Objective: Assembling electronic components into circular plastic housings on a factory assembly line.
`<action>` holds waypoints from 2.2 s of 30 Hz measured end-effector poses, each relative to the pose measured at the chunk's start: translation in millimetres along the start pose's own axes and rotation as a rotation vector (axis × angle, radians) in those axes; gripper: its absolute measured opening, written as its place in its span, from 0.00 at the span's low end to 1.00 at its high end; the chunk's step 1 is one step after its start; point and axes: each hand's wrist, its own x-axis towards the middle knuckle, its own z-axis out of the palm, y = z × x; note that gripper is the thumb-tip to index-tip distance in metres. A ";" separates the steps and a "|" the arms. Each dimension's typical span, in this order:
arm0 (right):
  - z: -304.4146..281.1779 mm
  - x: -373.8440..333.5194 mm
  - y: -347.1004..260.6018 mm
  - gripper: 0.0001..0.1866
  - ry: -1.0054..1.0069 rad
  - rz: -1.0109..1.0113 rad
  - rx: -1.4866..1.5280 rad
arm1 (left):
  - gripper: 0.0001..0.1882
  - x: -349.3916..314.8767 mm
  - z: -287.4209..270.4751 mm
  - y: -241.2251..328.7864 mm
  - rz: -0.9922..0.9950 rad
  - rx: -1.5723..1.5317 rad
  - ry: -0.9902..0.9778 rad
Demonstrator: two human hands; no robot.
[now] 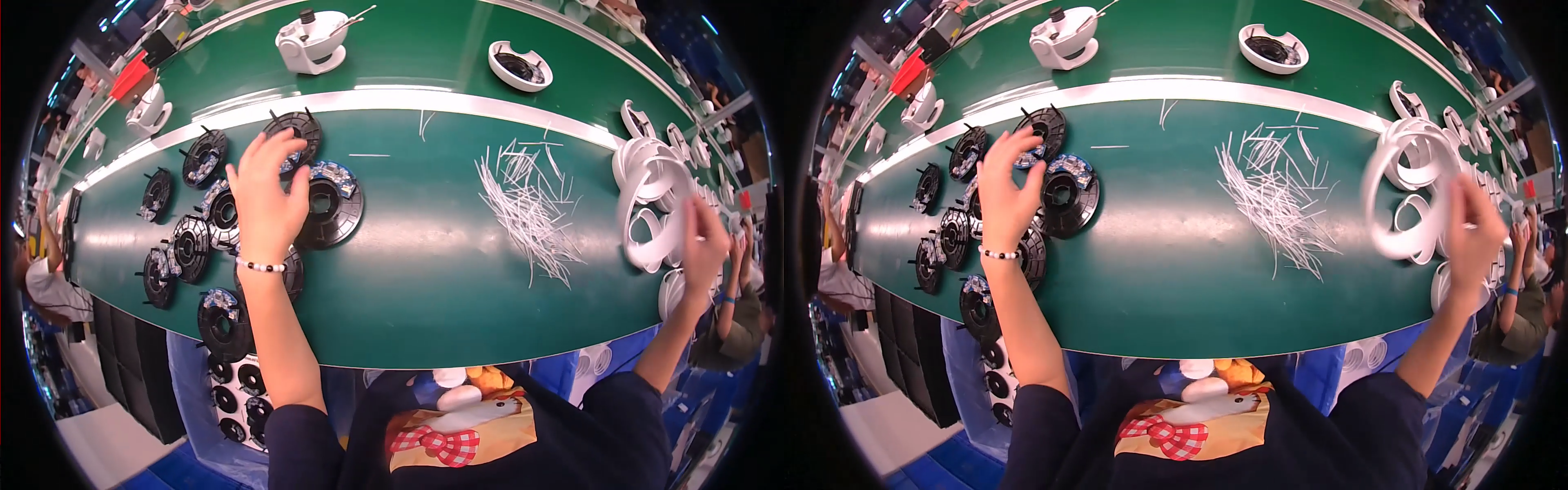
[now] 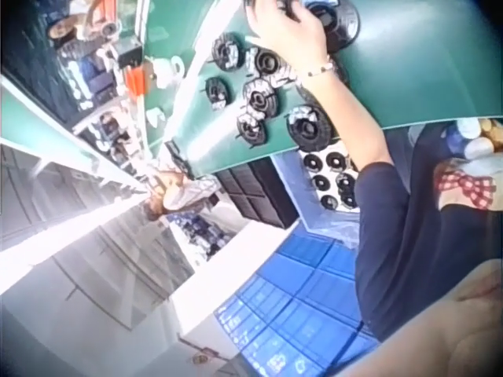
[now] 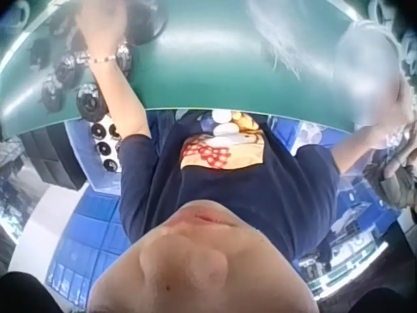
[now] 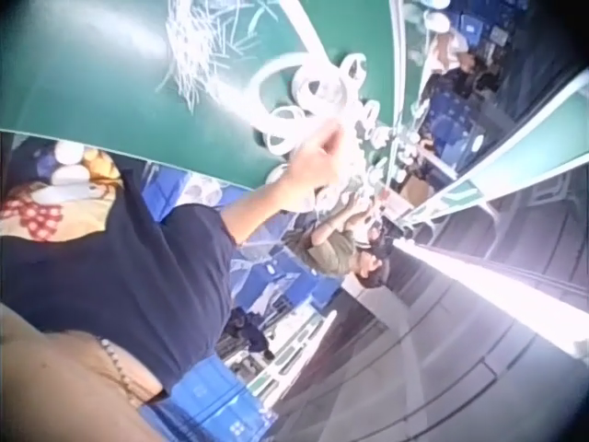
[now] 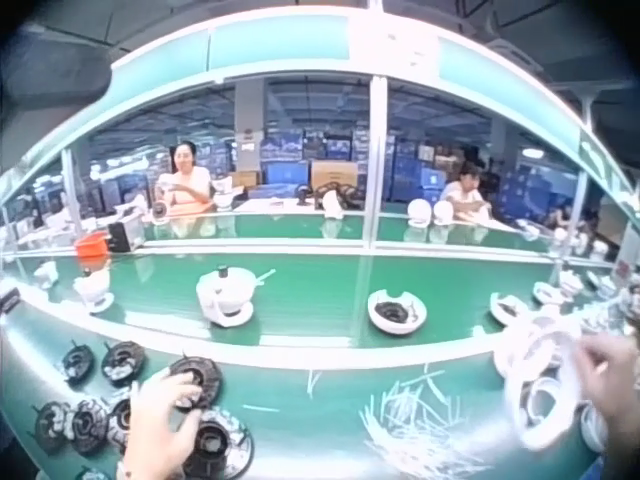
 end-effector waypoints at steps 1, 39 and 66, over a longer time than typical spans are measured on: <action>7.8 -5.6 -36.2 0.07 -0.103 -0.012 0.101 | 0.17 -5.6 3.1 -6.5 -0.098 -0.026 -0.138; 99.4 -59.2 -161.0 0.54 -0.447 0.469 1.549 | 0.15 -35.1 59.0 97.0 -0.409 -1.482 -0.420; 107.7 -51.5 -211.8 0.57 -0.401 -0.369 0.704 | 0.44 -35.5 47.6 86.6 -0.781 -2.412 -0.697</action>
